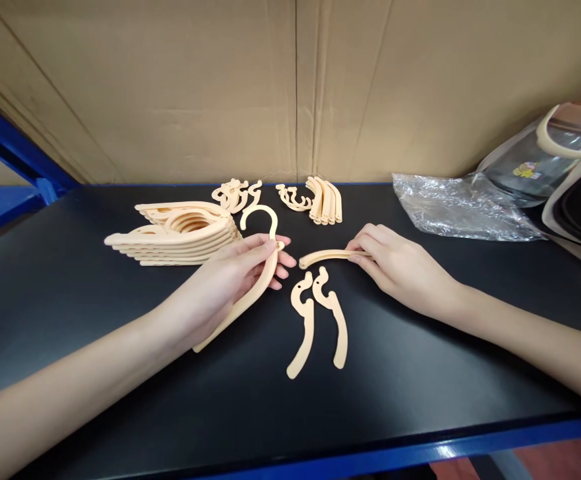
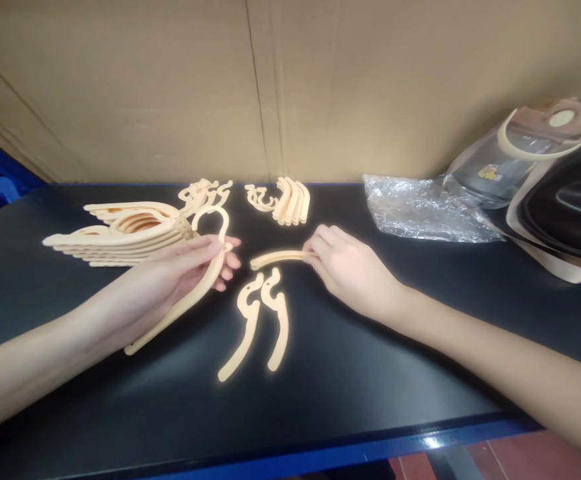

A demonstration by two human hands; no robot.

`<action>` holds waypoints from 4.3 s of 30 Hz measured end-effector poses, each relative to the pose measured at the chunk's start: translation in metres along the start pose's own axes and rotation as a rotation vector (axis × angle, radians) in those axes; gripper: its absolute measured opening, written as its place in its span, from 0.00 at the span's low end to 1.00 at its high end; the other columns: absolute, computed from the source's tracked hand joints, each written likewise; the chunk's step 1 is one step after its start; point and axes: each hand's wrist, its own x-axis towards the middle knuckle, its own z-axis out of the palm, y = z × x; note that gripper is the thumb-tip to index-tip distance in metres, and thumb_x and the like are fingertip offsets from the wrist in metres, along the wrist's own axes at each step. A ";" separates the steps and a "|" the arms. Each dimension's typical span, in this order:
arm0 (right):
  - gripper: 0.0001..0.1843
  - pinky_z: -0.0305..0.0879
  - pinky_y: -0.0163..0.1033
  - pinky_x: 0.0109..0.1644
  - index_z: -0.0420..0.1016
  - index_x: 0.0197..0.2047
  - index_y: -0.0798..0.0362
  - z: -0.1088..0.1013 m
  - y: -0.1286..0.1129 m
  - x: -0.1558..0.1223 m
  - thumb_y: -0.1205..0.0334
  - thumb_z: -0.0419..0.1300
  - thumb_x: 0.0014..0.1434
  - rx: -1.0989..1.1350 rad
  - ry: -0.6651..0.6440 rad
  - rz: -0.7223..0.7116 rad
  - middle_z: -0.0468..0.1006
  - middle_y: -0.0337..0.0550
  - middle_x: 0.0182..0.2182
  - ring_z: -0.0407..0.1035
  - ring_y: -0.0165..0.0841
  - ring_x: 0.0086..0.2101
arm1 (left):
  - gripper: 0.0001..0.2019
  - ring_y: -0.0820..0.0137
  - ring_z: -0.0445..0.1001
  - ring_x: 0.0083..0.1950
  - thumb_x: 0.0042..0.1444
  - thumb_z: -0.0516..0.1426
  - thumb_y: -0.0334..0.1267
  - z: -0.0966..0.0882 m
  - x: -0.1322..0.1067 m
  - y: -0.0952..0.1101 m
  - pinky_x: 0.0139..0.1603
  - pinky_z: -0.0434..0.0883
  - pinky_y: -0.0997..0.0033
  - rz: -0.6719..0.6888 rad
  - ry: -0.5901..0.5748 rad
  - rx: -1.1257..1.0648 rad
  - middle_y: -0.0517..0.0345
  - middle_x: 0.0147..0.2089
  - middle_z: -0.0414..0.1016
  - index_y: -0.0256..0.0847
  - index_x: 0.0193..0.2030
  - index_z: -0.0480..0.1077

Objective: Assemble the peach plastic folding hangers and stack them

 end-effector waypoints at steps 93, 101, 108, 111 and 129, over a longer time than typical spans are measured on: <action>0.19 0.45 0.32 0.20 0.75 0.26 0.53 -0.009 -0.021 -0.009 0.46 0.66 0.54 0.703 -0.132 0.249 0.64 0.30 0.16 0.51 0.22 0.18 | 0.11 0.80 0.66 0.19 0.62 0.57 0.39 0.000 -0.003 0.008 0.16 0.64 0.85 -0.029 -0.392 0.345 0.56 0.31 0.79 0.37 0.43 0.78; 0.21 0.53 0.31 0.24 0.76 0.27 0.53 -0.012 -0.019 -0.008 0.46 0.60 0.61 0.276 0.044 -0.071 0.66 0.32 0.16 0.59 0.23 0.18 | 0.14 0.76 0.71 0.20 0.64 0.55 0.38 0.001 -0.004 0.010 0.20 0.71 0.81 -0.160 -0.369 0.246 0.60 0.21 0.73 0.38 0.53 0.76; 0.20 0.57 0.33 0.28 0.76 0.28 0.53 -0.010 -0.019 -0.009 0.47 0.58 0.64 0.148 0.092 -0.142 0.69 0.33 0.16 0.61 0.24 0.18 | 0.14 0.75 0.72 0.21 0.63 0.56 0.41 -0.004 -0.002 0.009 0.21 0.72 0.81 -0.172 -0.409 0.242 0.59 0.22 0.74 0.41 0.51 0.77; 0.20 0.57 0.34 0.28 0.76 0.29 0.53 -0.009 -0.019 -0.009 0.47 0.58 0.64 0.103 0.130 -0.153 0.69 0.33 0.16 0.60 0.24 0.17 | 0.13 0.75 0.71 0.21 0.62 0.57 0.40 -0.004 -0.002 0.010 0.21 0.71 0.81 -0.203 -0.382 0.233 0.58 0.22 0.75 0.39 0.49 0.78; 0.19 0.56 0.35 0.28 0.75 0.28 0.54 -0.009 -0.022 -0.012 0.49 0.60 0.63 0.097 0.192 -0.178 0.70 0.33 0.18 0.59 0.24 0.18 | 0.10 0.79 0.70 0.23 0.61 0.59 0.40 -0.004 -0.004 0.002 0.23 0.71 0.85 -0.024 -0.430 0.289 0.62 0.22 0.73 0.38 0.41 0.78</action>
